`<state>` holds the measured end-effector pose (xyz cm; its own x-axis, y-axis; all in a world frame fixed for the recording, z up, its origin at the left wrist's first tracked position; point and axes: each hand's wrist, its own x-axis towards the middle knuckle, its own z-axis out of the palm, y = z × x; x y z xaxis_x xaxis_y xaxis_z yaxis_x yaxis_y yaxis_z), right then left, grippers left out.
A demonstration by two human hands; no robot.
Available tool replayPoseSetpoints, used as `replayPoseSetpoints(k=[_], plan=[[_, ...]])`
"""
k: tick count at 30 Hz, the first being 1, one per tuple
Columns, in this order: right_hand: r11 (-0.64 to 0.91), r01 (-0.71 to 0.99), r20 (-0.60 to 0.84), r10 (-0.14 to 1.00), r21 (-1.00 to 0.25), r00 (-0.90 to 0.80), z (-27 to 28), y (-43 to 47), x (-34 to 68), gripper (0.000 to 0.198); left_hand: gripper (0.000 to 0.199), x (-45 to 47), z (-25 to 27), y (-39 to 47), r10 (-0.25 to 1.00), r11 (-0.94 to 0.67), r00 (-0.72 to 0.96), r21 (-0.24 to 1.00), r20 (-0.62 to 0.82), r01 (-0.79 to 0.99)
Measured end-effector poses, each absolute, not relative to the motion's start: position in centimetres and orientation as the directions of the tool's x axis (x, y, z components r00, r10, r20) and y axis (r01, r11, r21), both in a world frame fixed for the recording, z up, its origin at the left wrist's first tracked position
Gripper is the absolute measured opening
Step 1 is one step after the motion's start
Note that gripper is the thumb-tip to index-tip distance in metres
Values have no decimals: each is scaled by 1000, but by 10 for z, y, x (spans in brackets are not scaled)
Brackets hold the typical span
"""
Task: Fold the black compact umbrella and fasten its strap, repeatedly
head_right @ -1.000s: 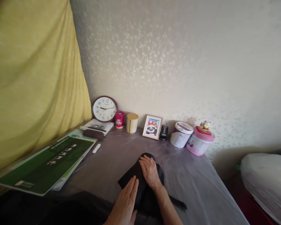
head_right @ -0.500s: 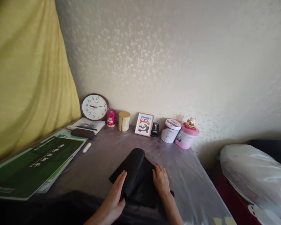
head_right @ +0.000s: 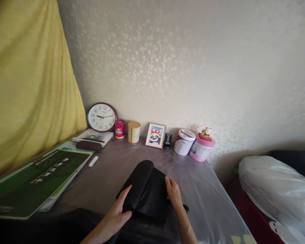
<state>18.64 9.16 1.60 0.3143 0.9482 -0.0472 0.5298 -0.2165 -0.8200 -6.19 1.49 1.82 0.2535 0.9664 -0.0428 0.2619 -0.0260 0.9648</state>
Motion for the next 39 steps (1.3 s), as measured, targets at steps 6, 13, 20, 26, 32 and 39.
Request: replayPoseSetpoints(k=[6, 13, 20, 26, 32, 39], plan=[[-102, 761, 217, 927, -640, 307, 1, 94, 187, 28, 82, -55, 4, 13, 964, -141, 260, 940, 58, 311], [-51, 753, 272, 915, -656, 298, 0, 88, 193, 28, 85, -41, -20, 12, 956, -271, 228, 859, 187, 433], [-29, 488, 107, 962, -872, 249, 35, 92, 173, 40, 90, -36, -7, 6, 970, -219, 217, 777, 108, 591], [-18, 299, 51, 974, -954, 222, 61, 100, 132, 37, 93, -32, 3, 2, 969, -207, 242, 704, 51, 679], [-17, 298, 54, 972, -954, 230, 58, 119, 101, 32, 89, -27, 0, 4, 969, -205, 246, 650, 28, 732], [-142, 339, -79, 978, -930, 194, 43, 132, 88, 23, 81, -28, 6, 6, 968, -179, 247, 601, -32, 779]])
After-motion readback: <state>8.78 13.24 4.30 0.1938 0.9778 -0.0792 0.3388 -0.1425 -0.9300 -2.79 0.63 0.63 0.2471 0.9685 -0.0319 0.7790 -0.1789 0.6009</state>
